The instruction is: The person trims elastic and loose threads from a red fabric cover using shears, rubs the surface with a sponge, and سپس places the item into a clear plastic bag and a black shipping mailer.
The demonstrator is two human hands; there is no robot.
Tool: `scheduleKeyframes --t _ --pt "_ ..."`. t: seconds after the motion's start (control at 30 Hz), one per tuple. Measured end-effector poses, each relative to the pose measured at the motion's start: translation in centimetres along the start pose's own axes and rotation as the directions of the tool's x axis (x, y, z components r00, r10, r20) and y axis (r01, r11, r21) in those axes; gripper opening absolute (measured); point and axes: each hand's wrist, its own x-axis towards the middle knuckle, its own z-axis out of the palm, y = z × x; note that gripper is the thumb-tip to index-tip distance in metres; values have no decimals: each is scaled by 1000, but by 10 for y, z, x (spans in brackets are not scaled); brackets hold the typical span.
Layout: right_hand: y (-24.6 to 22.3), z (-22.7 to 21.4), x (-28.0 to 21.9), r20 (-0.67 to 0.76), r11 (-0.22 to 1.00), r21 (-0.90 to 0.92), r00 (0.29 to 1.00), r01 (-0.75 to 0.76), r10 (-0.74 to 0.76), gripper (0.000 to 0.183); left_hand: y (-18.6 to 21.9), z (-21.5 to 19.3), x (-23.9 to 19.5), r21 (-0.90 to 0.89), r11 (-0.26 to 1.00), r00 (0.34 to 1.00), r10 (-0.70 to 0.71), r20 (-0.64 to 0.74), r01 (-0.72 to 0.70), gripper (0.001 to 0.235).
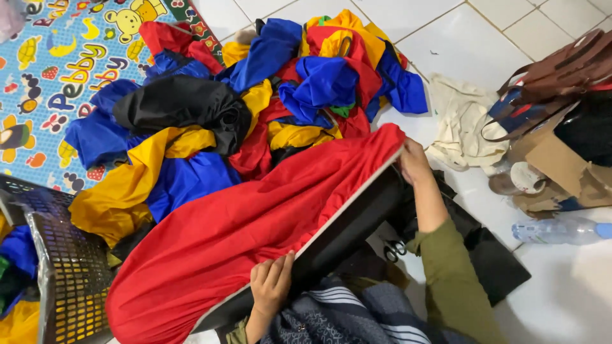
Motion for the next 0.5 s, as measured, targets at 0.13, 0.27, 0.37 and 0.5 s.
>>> scheduleKeyframes --t 0.13,0.27,0.37,0.5 --pt "29 -1 56 433 788 -588 894 183 115 63 -1 10 -2 -25 998 995 -48 84 50 24" --pt "39 -1 45 384 743 -665 887 73 257 73 -1 17 -6 -122 992 981 -11 195 36 22" --pt "65 -31 10 335 791 -612 898 -22 284 71 6 8 18 -174 984 984 -16 179 48 9" --pt "94 -67 -5 261 868 -485 930 -104 258 70 10 4 6 -250 958 953 -62 295 139 35"
